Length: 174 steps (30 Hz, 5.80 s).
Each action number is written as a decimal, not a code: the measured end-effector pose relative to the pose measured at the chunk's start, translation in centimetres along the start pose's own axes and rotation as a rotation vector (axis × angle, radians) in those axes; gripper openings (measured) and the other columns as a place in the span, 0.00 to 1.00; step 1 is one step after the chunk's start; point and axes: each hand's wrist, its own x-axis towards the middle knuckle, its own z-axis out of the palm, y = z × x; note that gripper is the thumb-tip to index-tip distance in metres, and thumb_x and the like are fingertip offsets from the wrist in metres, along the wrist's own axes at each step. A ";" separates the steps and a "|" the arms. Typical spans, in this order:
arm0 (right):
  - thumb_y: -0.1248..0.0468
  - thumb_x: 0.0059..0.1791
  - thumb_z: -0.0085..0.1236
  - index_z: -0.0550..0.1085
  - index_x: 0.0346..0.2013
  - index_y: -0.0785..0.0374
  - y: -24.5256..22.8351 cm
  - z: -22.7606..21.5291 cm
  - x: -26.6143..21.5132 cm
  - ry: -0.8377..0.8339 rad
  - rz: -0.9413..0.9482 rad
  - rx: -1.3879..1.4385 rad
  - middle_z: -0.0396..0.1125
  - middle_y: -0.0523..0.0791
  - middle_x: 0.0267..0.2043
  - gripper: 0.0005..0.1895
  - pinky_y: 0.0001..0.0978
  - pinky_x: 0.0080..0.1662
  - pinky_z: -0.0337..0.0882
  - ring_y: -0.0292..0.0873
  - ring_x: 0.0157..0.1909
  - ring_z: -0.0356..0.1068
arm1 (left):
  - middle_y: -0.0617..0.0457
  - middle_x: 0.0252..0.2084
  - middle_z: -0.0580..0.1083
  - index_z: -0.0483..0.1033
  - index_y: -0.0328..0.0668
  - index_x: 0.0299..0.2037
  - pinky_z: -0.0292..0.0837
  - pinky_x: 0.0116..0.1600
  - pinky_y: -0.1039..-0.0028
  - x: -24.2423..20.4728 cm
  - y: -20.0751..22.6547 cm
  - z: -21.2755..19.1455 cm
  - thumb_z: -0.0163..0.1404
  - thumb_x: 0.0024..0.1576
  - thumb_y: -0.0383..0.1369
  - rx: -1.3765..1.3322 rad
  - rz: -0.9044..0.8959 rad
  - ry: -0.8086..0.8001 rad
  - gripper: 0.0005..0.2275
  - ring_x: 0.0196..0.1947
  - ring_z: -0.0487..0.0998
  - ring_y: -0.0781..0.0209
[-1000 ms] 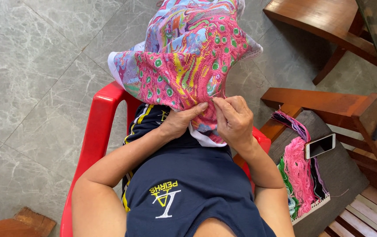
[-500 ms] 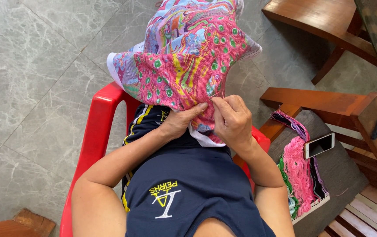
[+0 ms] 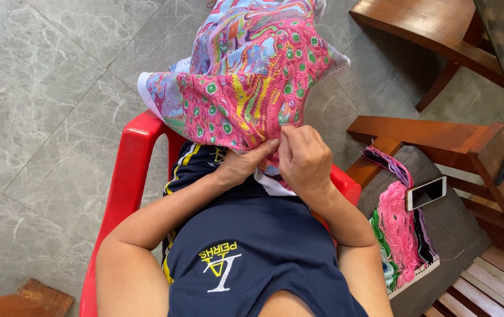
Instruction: The person performs cross-stitching on a colorful patterned fabric using a needle and pink thread, pulling the thread through the fabric and occasionally shaking the cloth.
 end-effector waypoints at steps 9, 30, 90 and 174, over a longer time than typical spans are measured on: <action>0.51 0.46 0.75 0.76 0.45 0.63 0.4 -2.5 -3.3 0.116 -0.008 0.212 0.70 0.47 0.41 0.24 0.40 0.48 0.74 0.52 0.44 0.71 | 0.43 0.49 0.78 0.74 0.33 0.55 0.75 0.55 0.59 -3.4 3.7 -2.9 0.65 0.50 0.25 0.136 -0.123 -0.080 0.22 0.51 0.76 0.59; 0.65 0.53 0.53 0.79 0.42 0.63 1.8 -12.1 -4.5 -0.173 -0.247 0.265 0.67 0.47 0.31 0.08 0.47 0.40 0.73 0.51 0.34 0.71 | 0.42 0.46 0.78 0.77 0.38 0.48 0.70 0.38 0.60 3.5 7.3 2.6 0.48 0.55 0.26 1.712 1.106 -0.760 0.12 0.36 0.78 0.44; 0.65 0.49 0.61 0.80 0.34 0.62 8.8 -9.3 5.6 0.326 -0.368 0.977 0.78 0.52 0.36 0.03 0.47 0.35 0.82 0.52 0.32 0.77 | 0.39 0.46 0.80 0.77 0.32 0.52 0.75 0.57 0.49 21.2 4.9 2.4 0.57 0.58 0.29 -0.418 -0.697 0.034 0.14 0.49 0.81 0.42; 0.78 0.47 0.66 0.83 0.37 0.71 5.3 -3.7 0.0 0.451 0.189 0.246 0.68 0.48 0.27 0.06 0.38 0.30 0.71 0.46 0.25 0.68 | 0.44 0.39 0.81 0.79 0.30 0.48 0.83 0.41 0.63 7.6 0.8 8.9 0.63 0.51 0.20 -0.191 -0.183 0.078 0.15 0.38 0.83 0.55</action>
